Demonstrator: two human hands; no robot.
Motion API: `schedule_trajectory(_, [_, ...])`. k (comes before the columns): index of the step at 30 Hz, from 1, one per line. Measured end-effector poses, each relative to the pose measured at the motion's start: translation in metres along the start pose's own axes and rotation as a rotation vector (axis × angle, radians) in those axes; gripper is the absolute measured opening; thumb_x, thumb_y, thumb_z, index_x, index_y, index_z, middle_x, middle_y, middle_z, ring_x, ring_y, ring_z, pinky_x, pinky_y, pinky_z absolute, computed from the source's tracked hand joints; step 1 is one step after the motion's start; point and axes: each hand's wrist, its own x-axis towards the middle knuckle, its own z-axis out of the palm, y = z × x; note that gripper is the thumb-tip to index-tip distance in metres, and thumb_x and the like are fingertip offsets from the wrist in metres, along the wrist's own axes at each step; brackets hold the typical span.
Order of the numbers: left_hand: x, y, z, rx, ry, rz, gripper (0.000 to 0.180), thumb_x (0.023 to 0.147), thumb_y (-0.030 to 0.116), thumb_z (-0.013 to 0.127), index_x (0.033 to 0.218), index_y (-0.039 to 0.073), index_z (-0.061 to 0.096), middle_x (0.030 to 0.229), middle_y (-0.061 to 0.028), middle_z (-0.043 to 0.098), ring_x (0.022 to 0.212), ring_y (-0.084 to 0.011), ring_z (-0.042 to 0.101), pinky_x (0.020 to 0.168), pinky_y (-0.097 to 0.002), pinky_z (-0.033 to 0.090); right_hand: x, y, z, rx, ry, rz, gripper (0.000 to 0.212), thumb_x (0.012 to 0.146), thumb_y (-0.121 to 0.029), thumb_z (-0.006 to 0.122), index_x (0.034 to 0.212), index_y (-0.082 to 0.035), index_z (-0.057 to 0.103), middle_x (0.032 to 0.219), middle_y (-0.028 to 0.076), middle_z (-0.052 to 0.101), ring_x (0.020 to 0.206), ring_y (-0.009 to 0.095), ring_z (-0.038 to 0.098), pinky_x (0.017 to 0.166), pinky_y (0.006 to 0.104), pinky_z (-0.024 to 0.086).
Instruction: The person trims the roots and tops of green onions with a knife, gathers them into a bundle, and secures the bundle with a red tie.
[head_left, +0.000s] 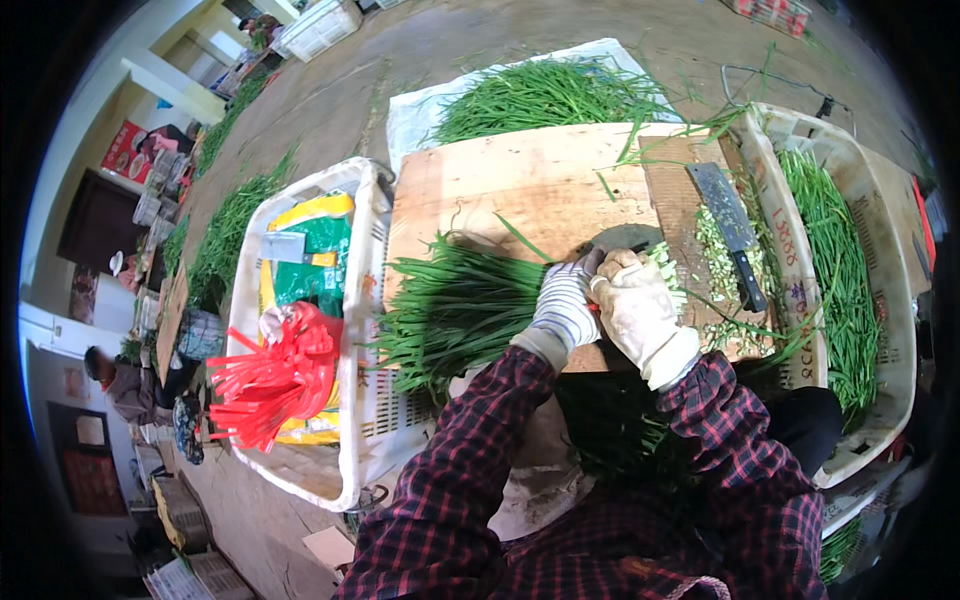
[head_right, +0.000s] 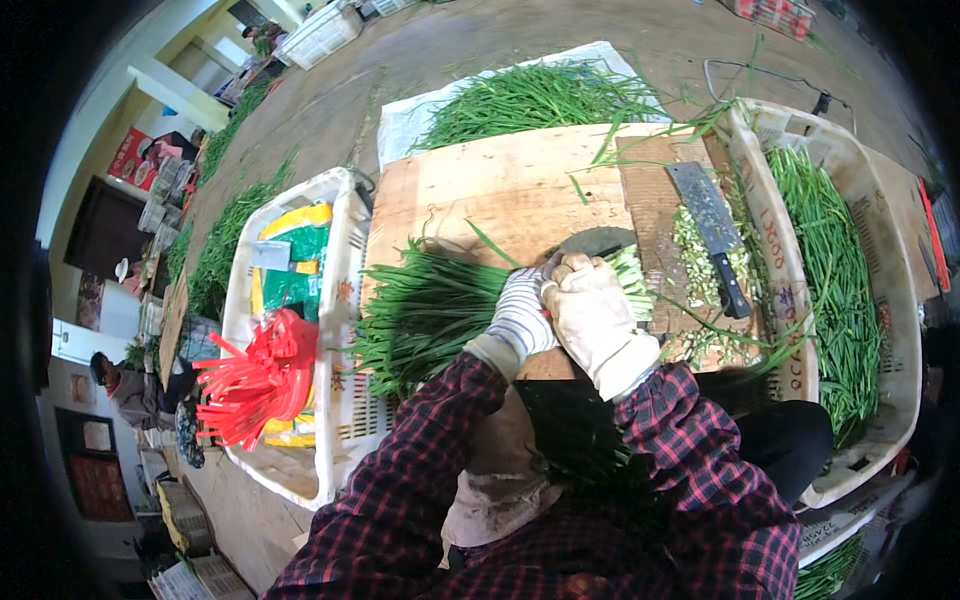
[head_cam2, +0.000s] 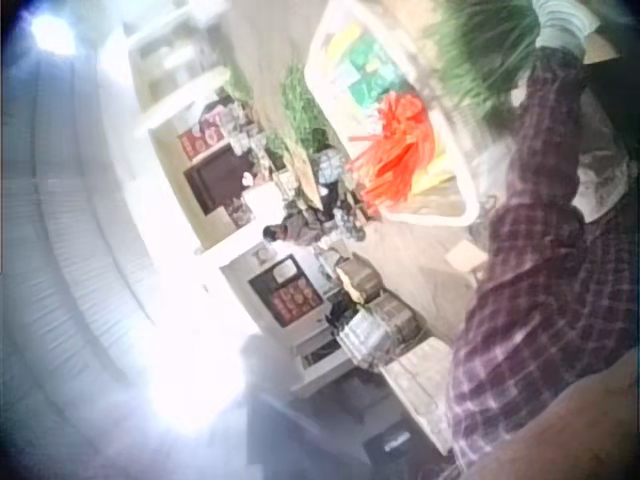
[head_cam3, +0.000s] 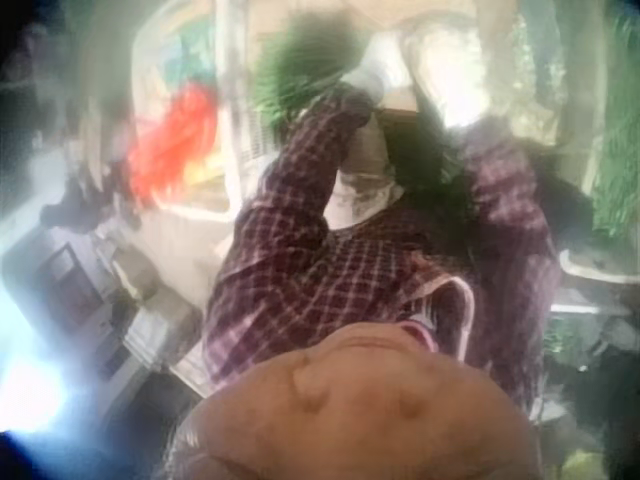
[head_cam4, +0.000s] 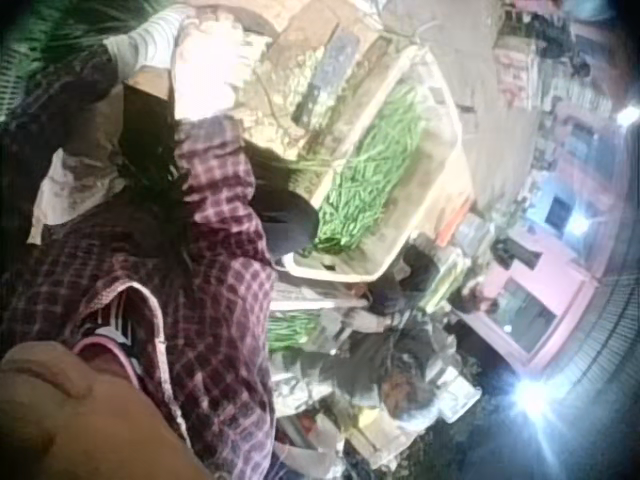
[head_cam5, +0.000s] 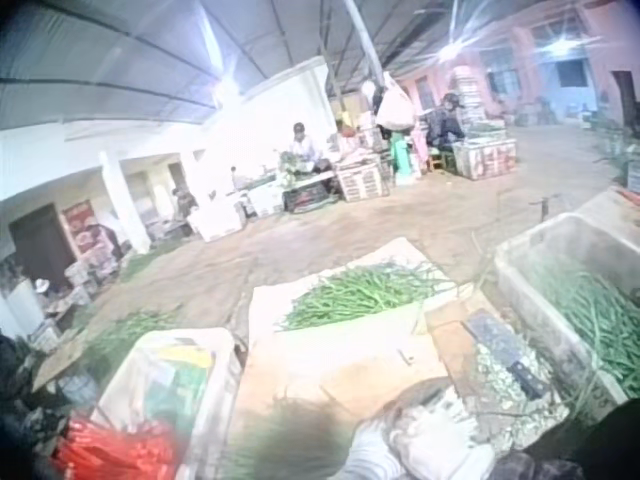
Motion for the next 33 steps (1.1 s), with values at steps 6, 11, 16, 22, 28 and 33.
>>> schedule_trajectory(6, [0.007, 0.037, -0.041, 0.161, -0.215, -0.079, 0.089, 0.055, 0.043, 0.085, 0.130, 0.008, 0.050, 0.125, -0.0110, 0.059, 0.120, -0.0286, 0.052, 0.103, -0.0389, 0.037, -0.015, 0.011, -0.031, 0.285, 0.289, 0.432, 0.020, 0.079, -0.004, 0.068, 0.098, -0.004, 0.068, 0.080, 0.015, 0.066, 0.077, 0.032, 0.064, 0.068, 0.0399, 0.051])
schedule_trajectory(11, [0.012, 0.017, -0.029, 0.167, -0.107, 0.026, 0.069, 0.061, 0.030, 0.077, 0.122, 0.009, 0.055, 0.116, -0.0153, 0.062, 0.109, -0.0327, 0.058, 0.095, -0.0415, 0.045, -0.021, -0.017, -0.034, 0.095, -0.084, 0.541, 0.029, 0.079, -0.024, 0.072, 0.103, -0.008, 0.067, 0.088, 0.015, 0.065, 0.083, 0.035, 0.063, 0.072, 0.0408, 0.051])
schedule_trajectory(16, [0.020, 0.018, -0.030, 0.172, -0.194, 0.047, 0.069, 0.060, 0.028, 0.078, 0.122, 0.011, 0.053, 0.114, -0.0164, 0.061, 0.109, -0.0331, 0.057, 0.094, -0.0417, 0.045, -0.018, -0.008, -0.012, -0.042, -0.110, 0.310, 0.015, 0.079, -0.024, 0.068, 0.081, -0.009, 0.066, 0.072, 0.011, 0.061, 0.073, 0.030, 0.062, 0.064, 0.0416, 0.048])
schedule_trajectory(22, [0.011, 0.033, -0.046, 0.230, -0.108, 0.026, 0.072, 0.051, 0.051, 0.083, 0.105, 0.008, 0.063, 0.097, -0.0206, 0.065, 0.095, -0.0366, 0.062, 0.087, -0.0413, 0.050, -0.006, 0.023, -0.010, 0.011, -0.056, 0.330, 0.012, 0.076, -0.021, 0.066, 0.070, -0.010, 0.066, 0.075, 0.009, 0.062, 0.077, 0.028, 0.062, 0.068, 0.0396, 0.049])
schedule_trajectory(28, [0.028, 0.014, -0.051, -0.088, -0.359, -0.075, 0.099, 0.053, 0.052, 0.084, 0.129, 0.000, 0.049, 0.121, -0.0230, 0.059, 0.112, -0.0331, 0.057, 0.097, -0.0353, 0.044, -0.006, 0.053, 0.023, 0.238, 0.045, 0.450, 0.020, 0.073, -0.021, 0.075, 0.074, -0.004, 0.065, 0.071, 0.015, 0.060, 0.072, 0.035, 0.059, 0.064, 0.0423, 0.046])
schedule_trajectory(33, [0.038, -0.009, -0.053, -1.042, -0.379, -0.236, 0.040, 0.083, 0.023, 0.069, 0.116, 0.001, 0.063, 0.108, -0.0060, 0.065, 0.098, -0.0156, 0.058, 0.091, -0.0288, 0.043, -0.004, 0.060, 0.018, 0.325, 0.036, 0.471, 0.021, 0.075, -0.020, 0.074, 0.073, -0.002, 0.064, 0.069, 0.017, 0.058, 0.071, 0.037, 0.058, 0.063, 0.0432, 0.046])
